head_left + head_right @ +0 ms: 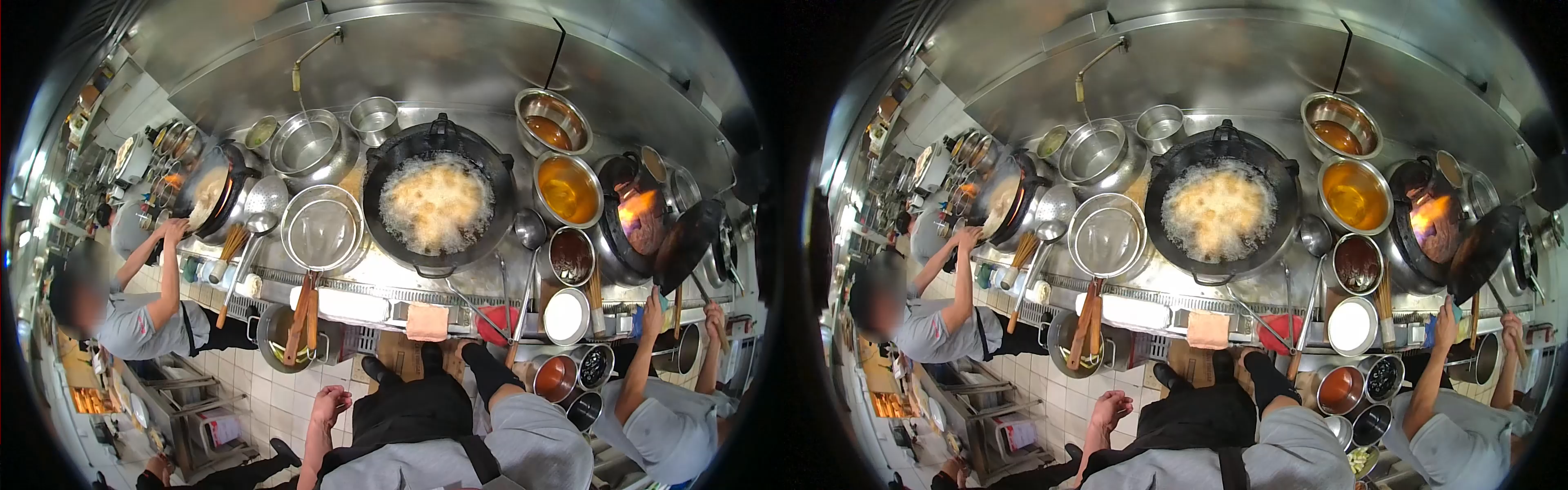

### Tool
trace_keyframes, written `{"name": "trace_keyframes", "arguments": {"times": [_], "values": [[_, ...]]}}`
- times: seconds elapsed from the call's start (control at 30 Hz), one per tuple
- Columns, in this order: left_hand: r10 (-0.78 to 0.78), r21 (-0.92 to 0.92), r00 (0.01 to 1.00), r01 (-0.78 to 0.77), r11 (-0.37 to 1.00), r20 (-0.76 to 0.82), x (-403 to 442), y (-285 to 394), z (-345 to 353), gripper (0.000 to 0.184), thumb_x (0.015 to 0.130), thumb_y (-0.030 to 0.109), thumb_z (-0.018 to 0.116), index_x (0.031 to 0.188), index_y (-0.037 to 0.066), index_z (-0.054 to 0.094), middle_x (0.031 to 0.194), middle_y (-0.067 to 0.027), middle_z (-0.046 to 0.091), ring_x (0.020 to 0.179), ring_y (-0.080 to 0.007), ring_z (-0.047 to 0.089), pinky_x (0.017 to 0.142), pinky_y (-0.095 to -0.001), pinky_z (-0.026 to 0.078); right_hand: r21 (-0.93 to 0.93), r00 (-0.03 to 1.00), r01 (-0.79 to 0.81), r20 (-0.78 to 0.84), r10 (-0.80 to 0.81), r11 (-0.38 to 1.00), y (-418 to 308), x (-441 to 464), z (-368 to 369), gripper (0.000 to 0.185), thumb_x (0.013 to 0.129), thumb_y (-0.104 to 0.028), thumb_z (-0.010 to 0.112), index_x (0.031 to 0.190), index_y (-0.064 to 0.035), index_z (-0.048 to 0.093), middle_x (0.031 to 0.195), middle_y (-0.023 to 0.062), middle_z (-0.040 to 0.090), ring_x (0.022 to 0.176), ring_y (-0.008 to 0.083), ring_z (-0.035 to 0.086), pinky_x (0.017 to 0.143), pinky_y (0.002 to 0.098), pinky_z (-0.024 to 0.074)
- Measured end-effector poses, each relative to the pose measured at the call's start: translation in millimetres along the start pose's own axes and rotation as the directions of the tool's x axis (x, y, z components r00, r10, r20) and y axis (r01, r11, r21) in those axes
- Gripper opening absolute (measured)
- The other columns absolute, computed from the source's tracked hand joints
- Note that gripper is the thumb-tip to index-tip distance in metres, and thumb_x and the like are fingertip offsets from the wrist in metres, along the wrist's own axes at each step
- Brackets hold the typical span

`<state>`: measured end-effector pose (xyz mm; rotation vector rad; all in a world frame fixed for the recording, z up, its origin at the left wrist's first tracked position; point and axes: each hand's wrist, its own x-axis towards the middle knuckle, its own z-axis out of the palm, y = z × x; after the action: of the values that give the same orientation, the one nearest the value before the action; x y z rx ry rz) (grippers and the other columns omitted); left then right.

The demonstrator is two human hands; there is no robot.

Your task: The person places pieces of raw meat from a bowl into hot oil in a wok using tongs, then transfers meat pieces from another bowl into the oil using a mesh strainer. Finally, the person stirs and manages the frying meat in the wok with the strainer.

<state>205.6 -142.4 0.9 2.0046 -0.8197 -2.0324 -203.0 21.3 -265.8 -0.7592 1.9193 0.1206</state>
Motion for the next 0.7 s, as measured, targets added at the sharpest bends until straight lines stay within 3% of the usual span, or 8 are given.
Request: {"name": "trace_keyframes", "arguments": {"times": [0.57, 0.7], "values": [[0.027, -0.051, 1.0, -0.027, 0.998, -0.003, -5, -14, 8, 0.019, 0.099, 0.012, 0.058, 0.114, 0.003, 0.052, 0.094, -0.0164, 0.069, 0.073, -0.021, 0.068, 0.071, -0.0368, 0.06, 0.03, 0.998, 0.047, 0.034, -0.048, 0.998, 0, -3, -9, 0.033, 0.089, -0.018, 0.072, 0.116, -0.0002, 0.07, 0.112, 0.0159, 0.073, 0.097, 0.0258, 0.073, 0.073, 0.0393, 0.062], [0.034, -0.059, 0.999, -0.034, 0.998, 0.008, -8, -14, 10, 0.018, 0.099, 0.012, 0.058, 0.114, 0.002, 0.052, 0.094, -0.0163, 0.069, 0.073, -0.021, 0.068, 0.071, -0.0366, 0.06, 0.17, 0.996, 0.077, 0.04, -0.085, 0.982, -6, -14, -11, 0.033, 0.089, -0.018, 0.072, 0.116, -0.0005, 0.07, 0.112, 0.0151, 0.073, 0.096, 0.0252, 0.073, 0.072, 0.0389, 0.0621]]}}
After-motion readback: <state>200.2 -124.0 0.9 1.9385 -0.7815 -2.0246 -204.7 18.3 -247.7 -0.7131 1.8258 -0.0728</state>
